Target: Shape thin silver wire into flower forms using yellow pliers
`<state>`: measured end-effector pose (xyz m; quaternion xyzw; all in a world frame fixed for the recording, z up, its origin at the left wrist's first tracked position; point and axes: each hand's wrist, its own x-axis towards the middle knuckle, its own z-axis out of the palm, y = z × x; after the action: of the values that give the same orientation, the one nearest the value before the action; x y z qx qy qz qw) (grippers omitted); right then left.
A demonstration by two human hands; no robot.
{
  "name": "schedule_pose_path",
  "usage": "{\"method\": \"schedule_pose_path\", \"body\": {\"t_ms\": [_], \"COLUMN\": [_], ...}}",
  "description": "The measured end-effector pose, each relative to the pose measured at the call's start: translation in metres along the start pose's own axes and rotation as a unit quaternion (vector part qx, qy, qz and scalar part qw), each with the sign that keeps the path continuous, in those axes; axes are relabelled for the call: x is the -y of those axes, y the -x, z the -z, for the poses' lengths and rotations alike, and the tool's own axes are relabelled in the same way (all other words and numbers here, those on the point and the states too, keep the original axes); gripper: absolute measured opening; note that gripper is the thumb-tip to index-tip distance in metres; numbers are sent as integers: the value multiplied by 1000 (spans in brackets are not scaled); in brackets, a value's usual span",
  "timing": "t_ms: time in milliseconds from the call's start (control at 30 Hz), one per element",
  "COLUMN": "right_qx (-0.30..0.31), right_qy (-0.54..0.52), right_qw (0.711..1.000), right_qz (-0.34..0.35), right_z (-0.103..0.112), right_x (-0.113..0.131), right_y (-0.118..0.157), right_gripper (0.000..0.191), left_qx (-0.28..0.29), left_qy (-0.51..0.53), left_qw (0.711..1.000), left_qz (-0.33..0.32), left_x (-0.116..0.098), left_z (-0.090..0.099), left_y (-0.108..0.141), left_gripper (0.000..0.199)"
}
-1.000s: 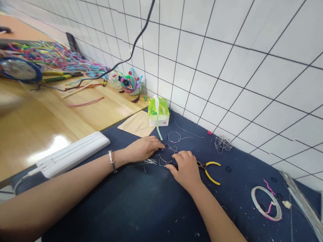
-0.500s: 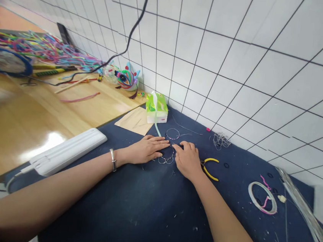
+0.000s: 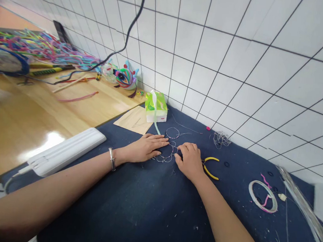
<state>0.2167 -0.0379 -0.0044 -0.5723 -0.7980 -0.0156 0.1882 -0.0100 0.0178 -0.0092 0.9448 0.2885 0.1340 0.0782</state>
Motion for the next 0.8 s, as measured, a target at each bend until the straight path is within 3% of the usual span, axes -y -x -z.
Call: {"method": "schedule_pose_path", "body": {"t_ms": [267, 467, 800], "right_qx": [-23, -14, 8], "right_qy": [-21, -30, -25], "right_qw": [999, 996, 997], "right_qz": [34, 86, 79], "right_z": [1, 1, 2], "right_x": [1, 2, 3], "right_y": [5, 6, 5], "right_gripper": [24, 18, 17], "left_qx": [-86, -45, -47], "left_qy": [3, 36, 52], "left_qw": [995, 998, 996], "left_qz": [59, 33, 58], "left_x": [4, -2, -9], "left_z": [13, 18, 12], "left_y": [2, 6, 4], "left_gripper": [36, 25, 24]}}
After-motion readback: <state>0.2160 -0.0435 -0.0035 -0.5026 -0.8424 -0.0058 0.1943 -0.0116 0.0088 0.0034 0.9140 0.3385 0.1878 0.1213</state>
